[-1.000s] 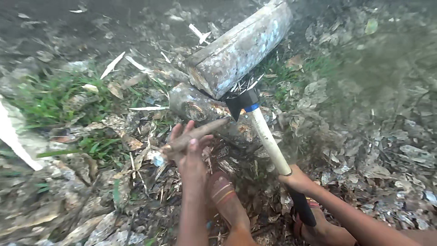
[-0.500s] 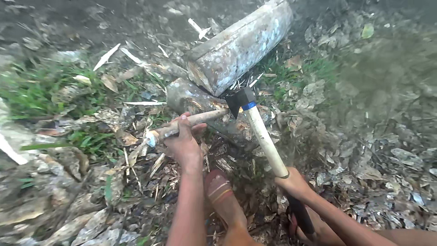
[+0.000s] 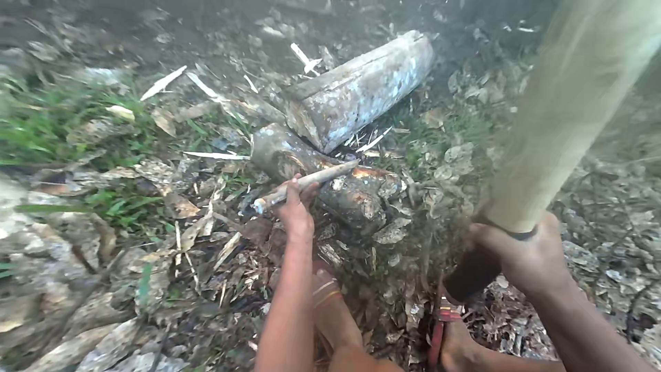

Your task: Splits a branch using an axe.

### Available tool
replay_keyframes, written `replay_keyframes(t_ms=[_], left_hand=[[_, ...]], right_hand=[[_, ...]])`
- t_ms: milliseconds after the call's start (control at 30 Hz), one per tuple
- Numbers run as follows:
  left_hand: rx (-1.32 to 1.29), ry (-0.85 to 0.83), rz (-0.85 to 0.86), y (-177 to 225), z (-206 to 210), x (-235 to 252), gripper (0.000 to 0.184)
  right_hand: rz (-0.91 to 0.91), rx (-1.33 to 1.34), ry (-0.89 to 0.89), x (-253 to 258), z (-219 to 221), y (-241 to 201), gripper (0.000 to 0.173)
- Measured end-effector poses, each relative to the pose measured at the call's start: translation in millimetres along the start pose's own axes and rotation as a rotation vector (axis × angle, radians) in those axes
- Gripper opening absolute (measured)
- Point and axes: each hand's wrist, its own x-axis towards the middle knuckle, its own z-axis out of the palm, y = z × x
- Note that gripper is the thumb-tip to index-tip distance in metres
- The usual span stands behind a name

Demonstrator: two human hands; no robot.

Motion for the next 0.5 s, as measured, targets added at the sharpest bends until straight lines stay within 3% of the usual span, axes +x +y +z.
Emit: replay_keyframes(t_ms=[133,200,300,500], left_hand=[[0.027,-0.049,0.046,8.4,7.2,-4.4,0.023],[0.052,-0.065,0.088,12.8,15.1,-6.2,0.023],[0.136,-0.203,0.146,11.3,11.9,-10.9,0.025],[0.135,-0.304,0.203,5.6,6.7,-6.2,0.025]], right_hand=[[0.110,0.065,-0.135,-12.9,11.8,31.5,0.022],[0.300,-0.052,-0.255,-29.4,25.5,64.9,0.015],[0.602,-0.272,-0.468,-46.0,40.4,111.7,0.021],[0.677,-0.237,-0.483,-51.1,42.5,121.8,0.021]])
